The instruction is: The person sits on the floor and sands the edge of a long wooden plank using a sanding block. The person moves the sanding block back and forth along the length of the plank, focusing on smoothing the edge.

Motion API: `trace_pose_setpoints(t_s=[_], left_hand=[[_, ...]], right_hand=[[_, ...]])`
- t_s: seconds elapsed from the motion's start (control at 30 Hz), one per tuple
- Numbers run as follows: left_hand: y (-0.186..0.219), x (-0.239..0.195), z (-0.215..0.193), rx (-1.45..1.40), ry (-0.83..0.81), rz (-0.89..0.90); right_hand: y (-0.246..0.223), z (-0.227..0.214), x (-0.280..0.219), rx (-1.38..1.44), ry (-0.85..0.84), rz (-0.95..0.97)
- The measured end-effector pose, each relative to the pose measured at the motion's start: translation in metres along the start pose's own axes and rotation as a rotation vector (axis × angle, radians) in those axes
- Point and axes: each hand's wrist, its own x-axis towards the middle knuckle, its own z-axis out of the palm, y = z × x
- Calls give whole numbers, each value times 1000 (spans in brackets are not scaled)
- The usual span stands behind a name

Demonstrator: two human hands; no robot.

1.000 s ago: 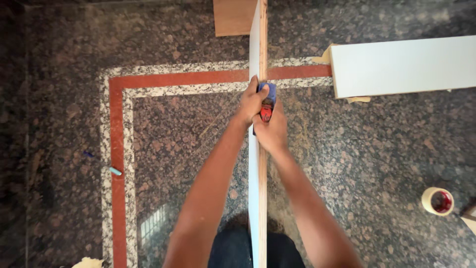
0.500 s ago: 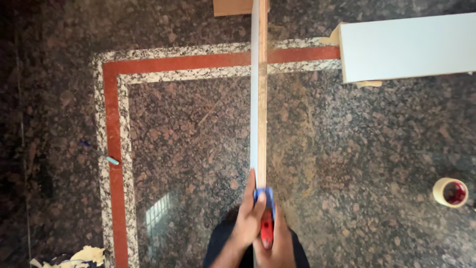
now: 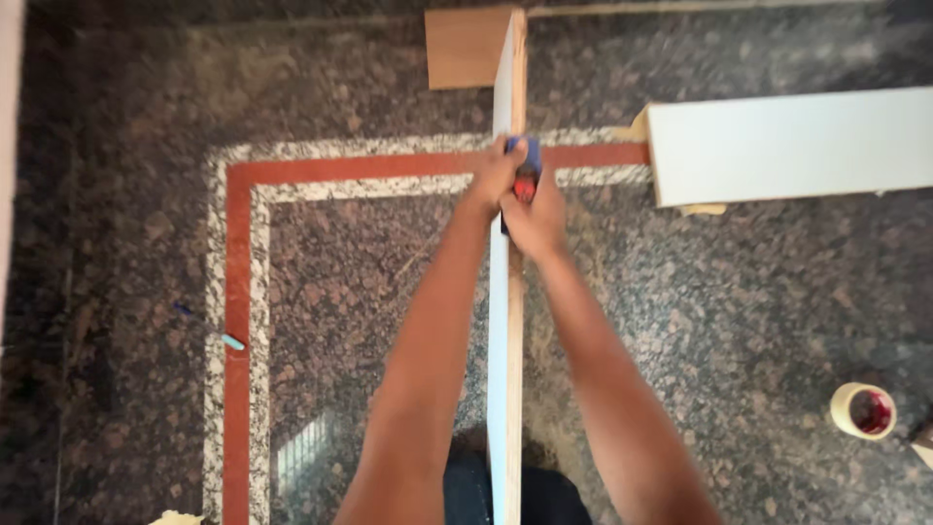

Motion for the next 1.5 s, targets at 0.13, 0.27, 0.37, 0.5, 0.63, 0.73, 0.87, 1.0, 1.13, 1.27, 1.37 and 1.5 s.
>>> trace_pose_setpoints(t_s=[0.13, 0.27, 0.37, 0.5, 0.63, 0.73, 0.87, 1.0, 1.13, 1.27, 1.37, 1.5], left_hand=[[24, -127, 1, 254, 67, -36], [31, -321, 4, -4, -6, -209], [48, -388, 6, -178, -46, -470], [71, -325, 3, -173, -18, -277], [50, -176, -1, 23, 12, -146], [16, -77, -1, -16, 25, 22], [6, -14, 0, -173, -56, -47], [15, -43, -1, 13, 11, 17], [17, -188, 1, 69, 2, 8], [19, -357, 13, -142, -33, -336], [33, -422, 16, -143, -8, -199], [50, -378, 11, -145, -26, -246]], right_hand=[[-19, -31, -92, -86, -94, 70], [11, -53, -247, 5, -133, -81], [15, -57, -309, 44, -124, 108], [-2, -55, -249, 1, -131, 29], [5, -28, -120, 5, -107, 53], [25, -5, -50, -7, -58, 92], [26, 6, -5, 15, 0, 14], [5, -9, -27, 15, -23, 10], [7, -38, -142, 165, -243, 465], [22, -62, -284, -35, -111, -72], [22, -68, -340, 1, -86, 36], [10, -62, -302, -127, -124, 89]])
